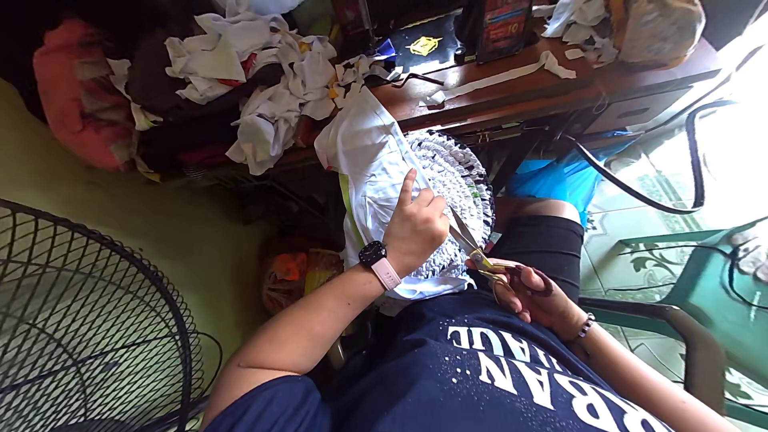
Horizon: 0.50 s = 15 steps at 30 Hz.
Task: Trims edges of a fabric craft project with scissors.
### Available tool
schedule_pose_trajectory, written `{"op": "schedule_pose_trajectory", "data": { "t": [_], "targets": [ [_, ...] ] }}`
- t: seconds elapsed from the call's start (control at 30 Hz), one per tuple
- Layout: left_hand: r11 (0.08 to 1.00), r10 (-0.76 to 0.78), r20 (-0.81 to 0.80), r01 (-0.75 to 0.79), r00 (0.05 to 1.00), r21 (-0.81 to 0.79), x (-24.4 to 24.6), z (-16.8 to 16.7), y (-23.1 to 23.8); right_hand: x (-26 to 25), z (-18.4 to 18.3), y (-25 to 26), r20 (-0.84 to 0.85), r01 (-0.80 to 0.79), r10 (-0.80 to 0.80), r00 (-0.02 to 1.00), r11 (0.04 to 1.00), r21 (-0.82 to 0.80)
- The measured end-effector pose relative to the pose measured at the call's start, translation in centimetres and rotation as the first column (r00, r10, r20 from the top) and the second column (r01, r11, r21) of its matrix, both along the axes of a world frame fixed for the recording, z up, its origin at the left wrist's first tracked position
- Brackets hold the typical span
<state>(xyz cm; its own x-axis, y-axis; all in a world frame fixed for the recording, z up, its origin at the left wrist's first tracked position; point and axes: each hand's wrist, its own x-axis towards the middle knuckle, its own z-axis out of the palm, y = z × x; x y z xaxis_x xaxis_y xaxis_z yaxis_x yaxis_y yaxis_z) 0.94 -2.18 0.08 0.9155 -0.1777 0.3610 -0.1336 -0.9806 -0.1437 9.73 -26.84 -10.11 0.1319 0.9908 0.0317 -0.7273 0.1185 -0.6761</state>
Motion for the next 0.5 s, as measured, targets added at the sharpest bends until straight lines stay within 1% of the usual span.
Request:
{"op": "schedule_pose_trajectory", "data": {
  "t": [0.17,0.5],
  "targets": [
    [1.000,0.005,-0.004,-0.005,1.000,0.010,0.06,0.15,-0.11,0.05,-0.09,0.00,-0.018,-0.017,0.017,1.000,1.000,0.026],
    [1.000,0.019,-0.022,-0.019,1.000,0.008,0.22,0.26,-0.36,0.00,-0.16,0.06,-0.023,-0.007,0.008,1.000,1.000,0.023]
  ]
}}
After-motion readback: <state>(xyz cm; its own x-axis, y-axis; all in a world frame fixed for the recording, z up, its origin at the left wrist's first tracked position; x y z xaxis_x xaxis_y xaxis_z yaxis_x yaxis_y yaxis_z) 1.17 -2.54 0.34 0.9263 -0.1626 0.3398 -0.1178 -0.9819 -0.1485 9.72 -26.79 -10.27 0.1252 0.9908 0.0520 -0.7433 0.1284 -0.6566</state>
